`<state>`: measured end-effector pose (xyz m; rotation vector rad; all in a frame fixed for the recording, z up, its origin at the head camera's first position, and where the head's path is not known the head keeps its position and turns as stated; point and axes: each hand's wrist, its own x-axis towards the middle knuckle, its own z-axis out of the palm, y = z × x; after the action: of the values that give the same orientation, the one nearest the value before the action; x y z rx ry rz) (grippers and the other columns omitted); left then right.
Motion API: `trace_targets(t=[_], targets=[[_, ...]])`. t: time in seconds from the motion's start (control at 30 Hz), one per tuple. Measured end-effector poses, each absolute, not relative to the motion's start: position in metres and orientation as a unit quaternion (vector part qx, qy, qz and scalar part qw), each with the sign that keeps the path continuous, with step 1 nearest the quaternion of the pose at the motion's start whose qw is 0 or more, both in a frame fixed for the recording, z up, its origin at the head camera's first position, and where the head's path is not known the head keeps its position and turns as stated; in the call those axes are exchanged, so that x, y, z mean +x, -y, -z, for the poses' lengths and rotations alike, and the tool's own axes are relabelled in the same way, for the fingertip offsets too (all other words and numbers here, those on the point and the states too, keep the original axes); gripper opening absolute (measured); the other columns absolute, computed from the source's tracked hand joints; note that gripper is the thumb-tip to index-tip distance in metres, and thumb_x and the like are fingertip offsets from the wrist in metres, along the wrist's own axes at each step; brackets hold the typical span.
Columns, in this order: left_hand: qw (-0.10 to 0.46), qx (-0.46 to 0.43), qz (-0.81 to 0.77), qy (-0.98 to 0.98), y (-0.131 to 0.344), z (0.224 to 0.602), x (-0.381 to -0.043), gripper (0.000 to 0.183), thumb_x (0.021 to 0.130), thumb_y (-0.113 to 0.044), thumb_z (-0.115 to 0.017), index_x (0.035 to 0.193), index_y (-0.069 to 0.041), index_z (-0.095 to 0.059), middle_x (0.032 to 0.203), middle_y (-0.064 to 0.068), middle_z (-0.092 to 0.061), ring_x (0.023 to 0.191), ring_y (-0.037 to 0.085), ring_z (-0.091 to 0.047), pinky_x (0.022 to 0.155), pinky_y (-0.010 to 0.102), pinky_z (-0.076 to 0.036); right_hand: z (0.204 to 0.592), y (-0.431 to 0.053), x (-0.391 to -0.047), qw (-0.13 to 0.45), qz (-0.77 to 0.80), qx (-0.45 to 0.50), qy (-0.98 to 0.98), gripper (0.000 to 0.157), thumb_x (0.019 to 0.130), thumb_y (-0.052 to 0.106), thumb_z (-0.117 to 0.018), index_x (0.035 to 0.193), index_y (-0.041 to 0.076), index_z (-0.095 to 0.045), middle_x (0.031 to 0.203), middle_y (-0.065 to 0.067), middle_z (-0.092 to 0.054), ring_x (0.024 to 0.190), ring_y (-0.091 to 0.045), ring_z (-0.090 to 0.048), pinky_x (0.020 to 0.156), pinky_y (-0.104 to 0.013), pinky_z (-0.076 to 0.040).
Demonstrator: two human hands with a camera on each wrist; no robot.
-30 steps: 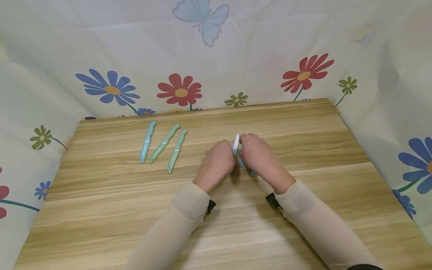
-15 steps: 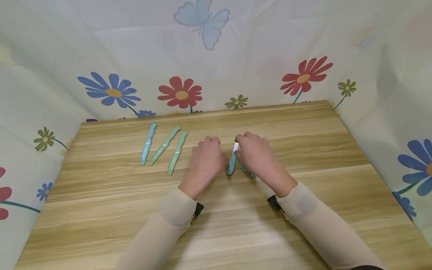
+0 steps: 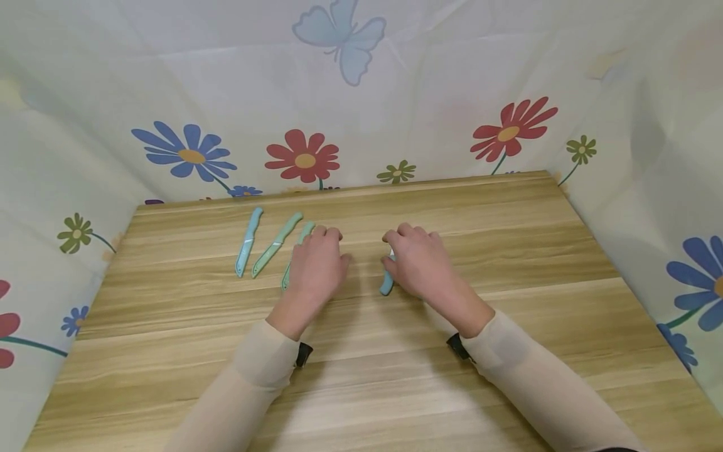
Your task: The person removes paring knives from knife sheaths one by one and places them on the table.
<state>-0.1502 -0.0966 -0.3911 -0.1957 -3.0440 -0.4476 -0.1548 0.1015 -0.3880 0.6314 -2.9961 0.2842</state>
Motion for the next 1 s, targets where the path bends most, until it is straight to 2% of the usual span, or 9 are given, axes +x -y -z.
trace_targets(t=[0.2,0.37,0.47,0.6,0.77,1.0], targets=[[0.039,-0.05,0.152,0.986,0.115,0.391,-0.155,0.041,0.1,-0.024,-0.074,0.132,0.001,-0.066,0.125,0.02,-0.065,0.109,0.042,-0.066,0.089,0.056,-0.056,0.391,-0.094,-0.153,0.04,-0.084,0.221,0.971,0.038,0.101,0.031,-0.073,0.132,0.01,-0.072,0.121,-0.009,-0.07,0.106,-0.033,-0.067,0.09,-0.052,-0.054],[0.037,-0.036,0.167,0.985,0.129,0.391,-0.16,0.042,0.101,-0.021,-0.073,0.134,0.003,-0.064,0.131,0.023,-0.063,0.113,0.044,-0.064,0.09,0.057,-0.057,0.393,-0.086,-0.151,0.034,-0.082,0.226,0.97,0.039,0.101,0.031,-0.072,0.135,0.011,-0.071,0.124,-0.009,-0.068,0.113,-0.035,-0.066,0.105,-0.061,-0.049],[0.035,-0.027,0.168,0.985,0.136,0.391,-0.165,0.042,0.101,-0.021,-0.073,0.134,0.003,-0.063,0.131,0.023,-0.062,0.113,0.045,-0.063,0.089,0.058,-0.057,0.395,-0.081,-0.15,0.033,-0.078,0.233,0.969,0.04,0.101,0.033,-0.073,0.135,0.012,-0.07,0.124,-0.008,-0.068,0.114,-0.035,-0.066,0.103,-0.059,-0.05],[0.028,-0.019,0.163,0.986,0.143,0.392,-0.172,0.043,0.102,-0.022,-0.071,0.136,0.003,-0.061,0.128,0.024,-0.061,0.111,0.045,-0.063,0.085,0.058,-0.057,0.397,-0.076,-0.149,0.033,-0.076,0.242,0.967,0.041,0.101,0.034,-0.073,0.135,0.013,-0.07,0.123,-0.008,-0.068,0.112,-0.034,-0.066,0.091,-0.053,-0.052],[0.017,-0.015,0.167,0.986,0.151,0.395,-0.181,0.043,0.104,-0.022,-0.069,0.137,0.005,-0.059,0.127,0.024,-0.059,0.111,0.044,-0.062,0.086,0.058,-0.057,0.4,-0.071,-0.148,0.037,-0.066,0.25,0.965,0.04,0.102,0.035,-0.071,0.136,0.014,-0.069,0.124,-0.007,-0.067,0.108,-0.031,-0.065,0.086,-0.05,-0.051],[0.005,-0.016,0.158,0.987,0.155,0.398,-0.195,0.041,0.105,-0.022,-0.066,0.134,0.007,-0.06,0.127,0.025,-0.059,0.112,0.045,-0.062,0.089,0.058,-0.056,0.403,-0.065,-0.148,0.033,-0.06,0.256,0.964,0.044,0.101,0.039,-0.073,0.137,0.014,-0.069,0.124,-0.006,-0.067,0.107,-0.028,-0.065,0.087,-0.047,-0.052]])
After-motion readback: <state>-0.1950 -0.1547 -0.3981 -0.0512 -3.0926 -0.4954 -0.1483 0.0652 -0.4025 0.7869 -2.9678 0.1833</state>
